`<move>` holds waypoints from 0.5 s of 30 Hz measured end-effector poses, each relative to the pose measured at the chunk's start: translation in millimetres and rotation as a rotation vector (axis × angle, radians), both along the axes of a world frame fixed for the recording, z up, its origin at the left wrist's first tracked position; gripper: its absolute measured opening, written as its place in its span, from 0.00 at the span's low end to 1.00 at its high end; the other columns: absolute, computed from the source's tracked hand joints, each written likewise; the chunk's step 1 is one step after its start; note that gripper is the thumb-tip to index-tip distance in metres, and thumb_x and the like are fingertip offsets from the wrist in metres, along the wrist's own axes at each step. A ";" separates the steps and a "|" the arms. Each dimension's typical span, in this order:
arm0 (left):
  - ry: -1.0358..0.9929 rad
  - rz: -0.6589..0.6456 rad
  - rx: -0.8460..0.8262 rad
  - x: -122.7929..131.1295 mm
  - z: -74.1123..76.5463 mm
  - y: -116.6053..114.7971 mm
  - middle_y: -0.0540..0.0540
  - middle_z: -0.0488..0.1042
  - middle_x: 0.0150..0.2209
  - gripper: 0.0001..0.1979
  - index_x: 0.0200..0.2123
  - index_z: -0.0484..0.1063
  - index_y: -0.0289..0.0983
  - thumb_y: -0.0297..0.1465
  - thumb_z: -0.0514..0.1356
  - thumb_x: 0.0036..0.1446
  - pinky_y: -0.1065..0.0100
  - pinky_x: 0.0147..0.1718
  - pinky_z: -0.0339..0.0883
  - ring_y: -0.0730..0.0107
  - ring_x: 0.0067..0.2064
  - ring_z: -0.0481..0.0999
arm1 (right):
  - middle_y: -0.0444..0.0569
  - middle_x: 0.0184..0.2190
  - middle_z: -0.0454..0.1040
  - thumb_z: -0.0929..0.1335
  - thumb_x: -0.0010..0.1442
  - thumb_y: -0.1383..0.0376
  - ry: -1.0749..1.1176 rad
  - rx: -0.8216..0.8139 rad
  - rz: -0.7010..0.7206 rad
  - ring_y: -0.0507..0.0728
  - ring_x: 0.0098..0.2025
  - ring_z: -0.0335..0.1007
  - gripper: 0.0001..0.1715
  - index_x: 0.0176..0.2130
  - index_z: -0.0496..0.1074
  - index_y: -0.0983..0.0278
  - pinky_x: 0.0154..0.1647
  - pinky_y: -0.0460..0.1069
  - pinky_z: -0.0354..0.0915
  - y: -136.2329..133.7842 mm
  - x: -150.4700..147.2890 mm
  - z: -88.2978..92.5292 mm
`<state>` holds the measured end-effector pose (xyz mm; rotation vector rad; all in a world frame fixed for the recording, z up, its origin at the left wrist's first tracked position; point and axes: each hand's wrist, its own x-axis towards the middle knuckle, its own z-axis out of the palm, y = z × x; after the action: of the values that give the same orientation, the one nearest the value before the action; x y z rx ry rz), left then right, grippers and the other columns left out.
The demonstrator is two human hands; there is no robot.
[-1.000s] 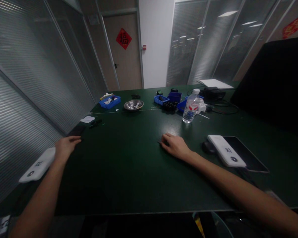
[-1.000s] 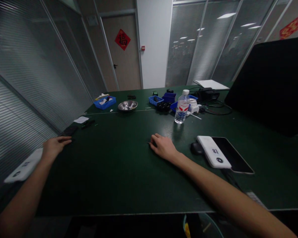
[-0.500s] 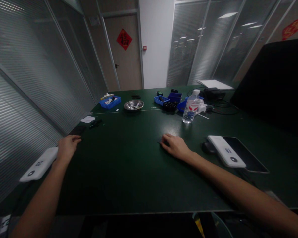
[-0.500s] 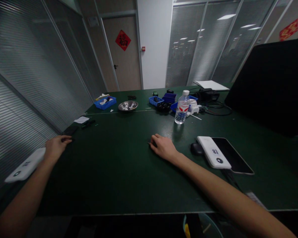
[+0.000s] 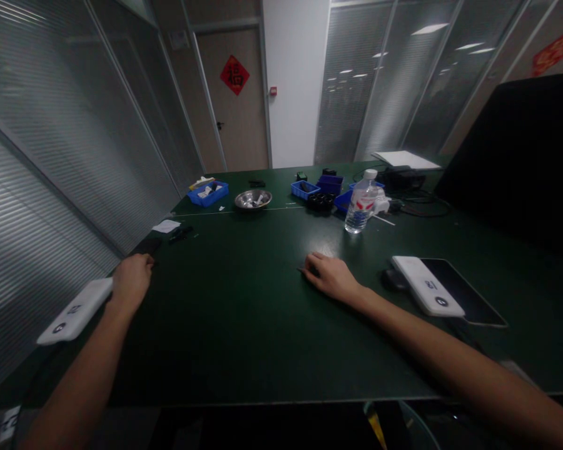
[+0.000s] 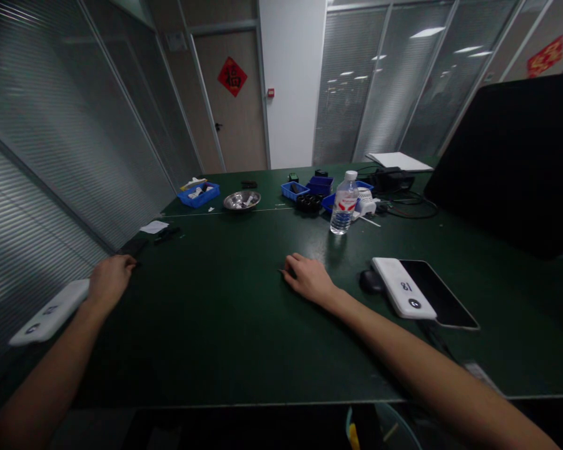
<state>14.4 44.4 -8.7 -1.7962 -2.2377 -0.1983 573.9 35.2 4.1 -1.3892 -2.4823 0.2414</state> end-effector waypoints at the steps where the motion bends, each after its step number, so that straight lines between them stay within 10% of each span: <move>1: 0.008 0.002 -0.002 1.4 0.4 0.1 0.35 0.79 0.45 0.15 0.44 0.79 0.32 0.29 0.52 0.65 0.58 0.45 0.69 0.51 0.45 0.78 | 0.49 0.42 0.72 0.65 0.71 0.59 -0.001 0.004 0.000 0.53 0.36 0.70 0.09 0.44 0.70 0.62 0.35 0.47 0.58 -0.1 0.4 -0.3; 15: 0.047 0.014 -0.065 4.3 2.3 5.0 0.33 0.78 0.42 0.14 0.44 0.76 0.29 0.29 0.52 0.65 0.59 0.42 0.68 0.51 0.43 0.77 | 0.49 0.42 0.73 0.65 0.71 0.58 0.000 0.019 0.009 0.53 0.34 0.69 0.09 0.44 0.69 0.62 0.33 0.47 0.58 -0.4 1.0 -3.2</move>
<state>18.6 49.4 -6.4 -1.7979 -2.2478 -0.0812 574.9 34.7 0.9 -1.3712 -2.4844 0.2186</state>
